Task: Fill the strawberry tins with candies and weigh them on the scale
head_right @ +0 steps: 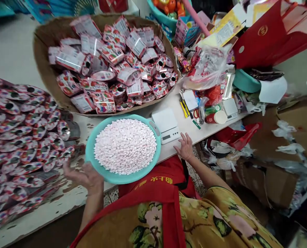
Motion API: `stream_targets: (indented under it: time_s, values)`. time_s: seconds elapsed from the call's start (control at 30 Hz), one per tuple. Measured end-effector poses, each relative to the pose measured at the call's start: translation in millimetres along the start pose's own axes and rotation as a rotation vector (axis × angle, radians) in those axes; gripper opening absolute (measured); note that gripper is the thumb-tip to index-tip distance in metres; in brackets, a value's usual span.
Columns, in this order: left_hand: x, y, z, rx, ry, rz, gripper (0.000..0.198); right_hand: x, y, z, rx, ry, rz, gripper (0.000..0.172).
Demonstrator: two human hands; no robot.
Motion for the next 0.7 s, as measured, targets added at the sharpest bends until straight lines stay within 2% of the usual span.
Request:
stream_targets:
  time_s: [0.07, 0.17, 0.27, 0.43, 0.63, 0.7]
  values:
    - [7.8, 6.6, 0.4, 0.111, -0.048, -0.096, 0.068, 9.6, -10.0, 3.2, -0.011, 0.068, -0.010, 0.030]
    - [17.3, 9.0, -2.5, 0.111, -0.173, -0.174, 0.071, 18.2, -32.5, 4.9, 0.031, 0.140, 0.011, 0.026]
    - [21.1, 9.5, -4.7, 0.136, -0.274, -0.210, 0.070, 21.5, -48.6, 1.7, 0.101, 0.196, 0.055, 0.032]
    - [13.3, 6.2, -5.1, 0.242, -0.330, -0.289, 0.065, 18.1, -52.1, -7.2, 0.096, 0.244, 0.022, 0.036]
    - [4.9, -1.5, -12.5, 0.250, -0.316, -0.337, 0.097, 8.2, -51.3, -14.3, 0.098, 0.313, -0.044, 0.038]
    - [4.6, -1.9, -14.5, 0.247, -0.327, -0.343, 0.100, 6.7, -51.8, -16.3, 0.109, 0.323, -0.075, 0.041]
Point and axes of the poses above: each hand's wrist, its own z-axis away from the middle knuckle, its own y-axis out of the back of the hand, x = y × z, the point moved 4 cm from there along -z, towards the middle knuckle, and after that the axes turned 8 degrees about -x, right-handed, at the moved point
